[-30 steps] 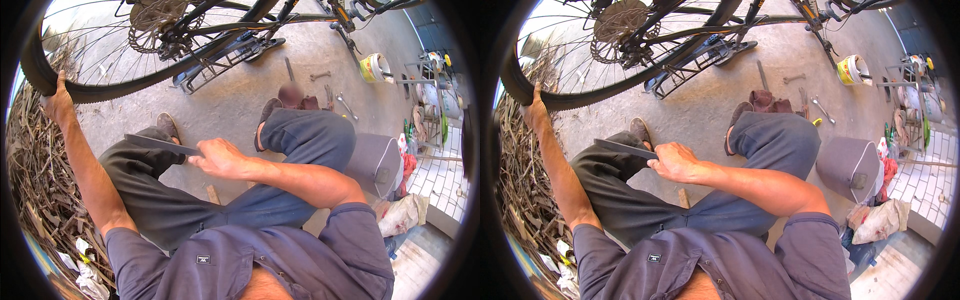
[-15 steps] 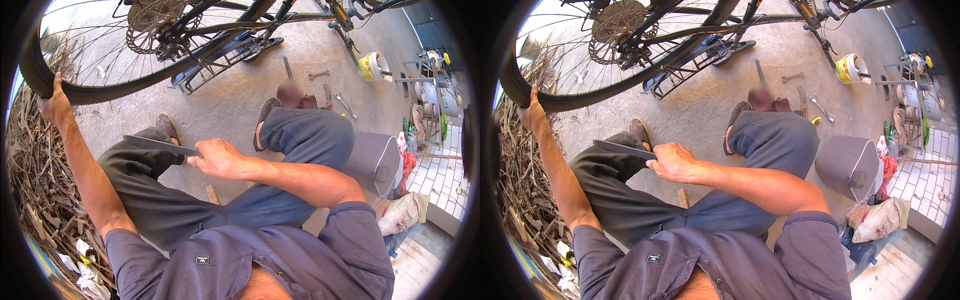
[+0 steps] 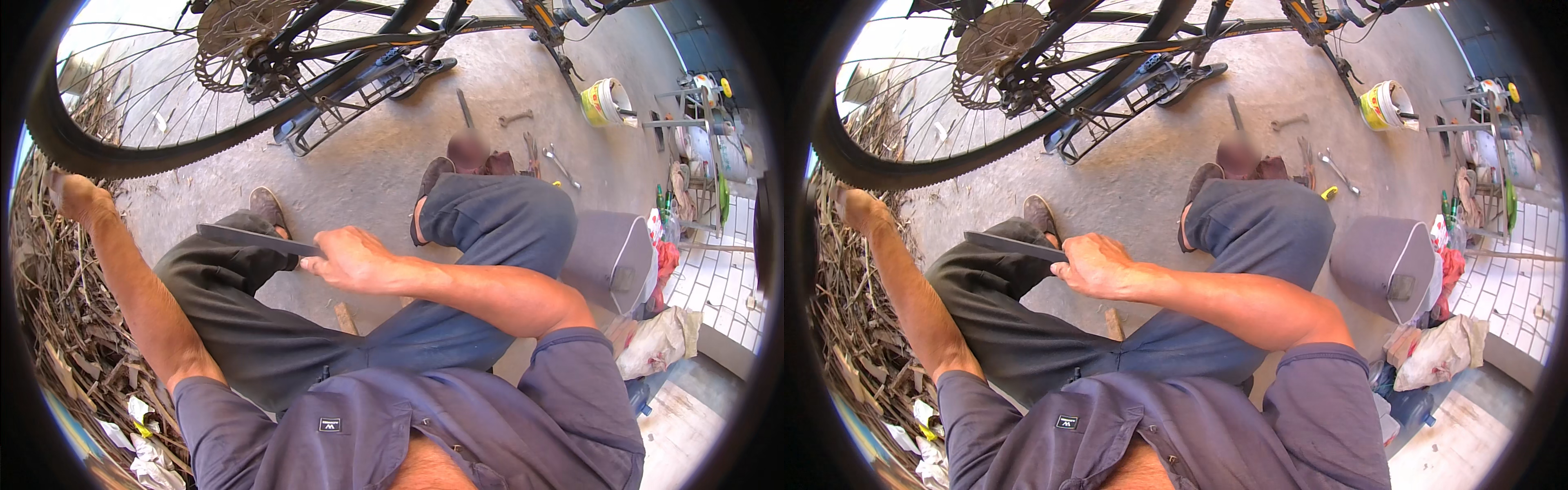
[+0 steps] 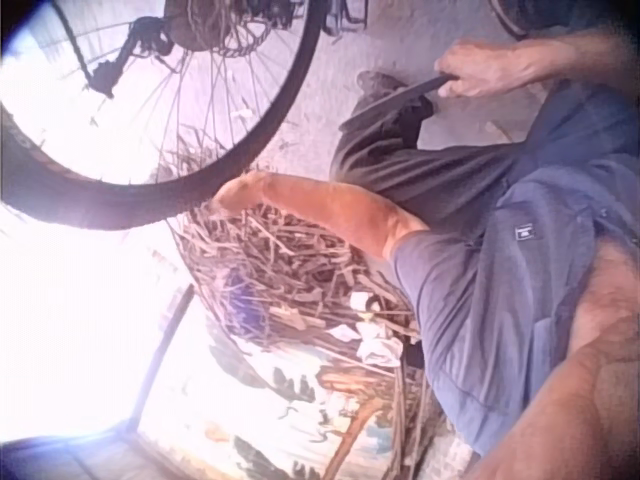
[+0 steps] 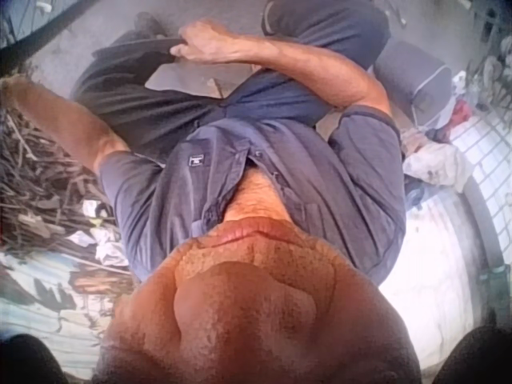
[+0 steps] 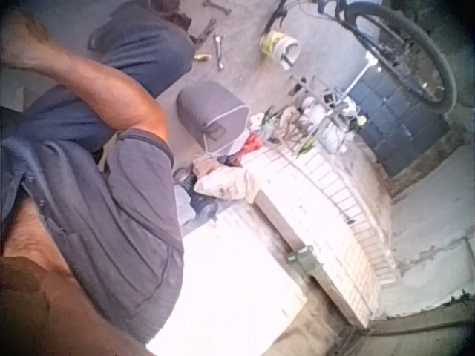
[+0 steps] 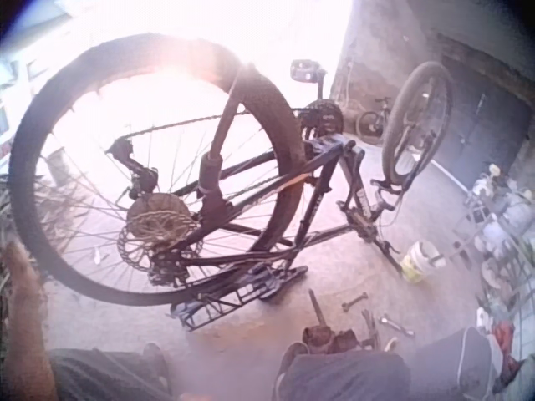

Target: The person uses a tire lever to pry the tire off the rim of a bicycle wheel. They then use a wrench to adjust the pedal on the bicycle crank.

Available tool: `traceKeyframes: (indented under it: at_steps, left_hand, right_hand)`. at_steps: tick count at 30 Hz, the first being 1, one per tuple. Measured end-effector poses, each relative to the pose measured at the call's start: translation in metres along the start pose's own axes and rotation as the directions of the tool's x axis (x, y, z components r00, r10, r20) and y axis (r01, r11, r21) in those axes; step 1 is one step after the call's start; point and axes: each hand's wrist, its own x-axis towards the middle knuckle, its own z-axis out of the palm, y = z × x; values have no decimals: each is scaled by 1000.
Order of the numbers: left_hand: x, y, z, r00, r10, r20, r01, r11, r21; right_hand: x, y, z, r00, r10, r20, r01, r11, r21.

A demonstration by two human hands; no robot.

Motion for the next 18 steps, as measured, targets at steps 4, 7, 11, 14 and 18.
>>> traceKeyframes:
  at_steps: [4,7,11,14,18]
  left_hand:
    - [12,-11,4,963,-257,-78,267,948,173]
    - [17,-17,4,961,-264,-83,277,919,281]
    - [0,-4,1,979,-202,-7,199,961,191]
    - [1,1,-4,990,-142,7,139,977,163]
    - [16,-7,-10,995,-97,1,97,991,95]
  right_hand:
    - [-2,-1,0,1000,-16,-15,16,1000,11]
    - [-2,2,0,999,-25,-25,25,1000,4]
    - [-1,4,0,999,-33,-22,32,999,-11]
    - [-1,2,-1,1000,-15,-24,15,1000,-10]
    - [2,0,0,1000,6,-11,-6,1000,-21]
